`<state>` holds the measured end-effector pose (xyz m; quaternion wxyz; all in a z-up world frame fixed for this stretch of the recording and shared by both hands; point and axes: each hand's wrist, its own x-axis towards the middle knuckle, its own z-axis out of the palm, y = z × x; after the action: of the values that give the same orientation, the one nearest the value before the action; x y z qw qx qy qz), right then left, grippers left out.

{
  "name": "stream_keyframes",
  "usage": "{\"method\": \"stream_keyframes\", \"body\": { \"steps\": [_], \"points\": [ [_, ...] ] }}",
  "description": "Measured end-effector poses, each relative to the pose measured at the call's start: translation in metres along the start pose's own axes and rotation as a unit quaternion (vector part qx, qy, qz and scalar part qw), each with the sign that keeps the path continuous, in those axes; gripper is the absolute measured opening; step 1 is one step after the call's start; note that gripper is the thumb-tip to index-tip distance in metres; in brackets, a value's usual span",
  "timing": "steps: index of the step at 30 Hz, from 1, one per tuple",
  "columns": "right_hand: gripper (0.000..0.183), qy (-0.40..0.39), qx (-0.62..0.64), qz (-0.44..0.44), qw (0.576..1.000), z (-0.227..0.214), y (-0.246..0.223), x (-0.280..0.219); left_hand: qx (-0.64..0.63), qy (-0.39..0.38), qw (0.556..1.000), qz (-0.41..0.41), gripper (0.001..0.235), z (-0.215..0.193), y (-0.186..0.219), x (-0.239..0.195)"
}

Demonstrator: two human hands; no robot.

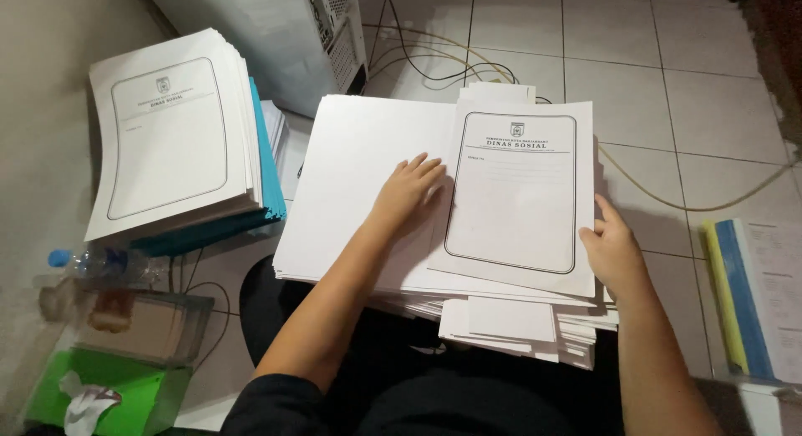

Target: The person sits and repeatedly takes sheets of paper from a stack on the left, places them onto a central pile on their lap, and smooths them down. They handle the papers by hand, occasionally flipping through the stack to check alignment.

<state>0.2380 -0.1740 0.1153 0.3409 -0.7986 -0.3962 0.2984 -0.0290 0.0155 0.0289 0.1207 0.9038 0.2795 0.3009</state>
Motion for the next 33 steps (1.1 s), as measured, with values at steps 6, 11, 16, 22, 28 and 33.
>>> {"method": "stream_keyframes", "body": {
  "steps": [6, 11, 16, 22, 28, 33],
  "points": [
    [0.064, -0.019, -0.033, 0.084, 0.996, 0.000, -0.020, 0.013, -0.017, -0.115, 0.986, -0.122, 0.036, -0.038, 0.017, 0.004],
    [0.063, -0.018, -0.063, 0.138, 0.988, -0.003, -0.037, 0.009, -0.067, -0.122, 0.985, -0.104, 0.029, -0.036, 0.002, 0.002],
    [0.062, -0.010, -0.095, 0.166, 0.982, 0.001, -0.047, -0.002, -0.099, -0.142, 0.977, -0.125, 0.056, -0.035, -0.004, 0.002],
    [0.062, -0.022, -0.101, 0.166, 0.981, -0.001, -0.054, -0.006, -0.082, -0.150, 0.982, -0.081, 0.071, -0.022, -0.021, -0.003],
    [0.059, -0.004, -0.099, 0.169, 0.981, 0.002, -0.057, -0.012, -0.069, -0.147, 0.985, -0.055, 0.068, -0.025, -0.020, -0.003],
    [0.058, 0.006, -0.097, 0.165, 0.981, 0.003, -0.056, -0.012, -0.071, -0.144, 0.985, -0.056, 0.070, -0.024, -0.022, -0.004]
  ]
}}
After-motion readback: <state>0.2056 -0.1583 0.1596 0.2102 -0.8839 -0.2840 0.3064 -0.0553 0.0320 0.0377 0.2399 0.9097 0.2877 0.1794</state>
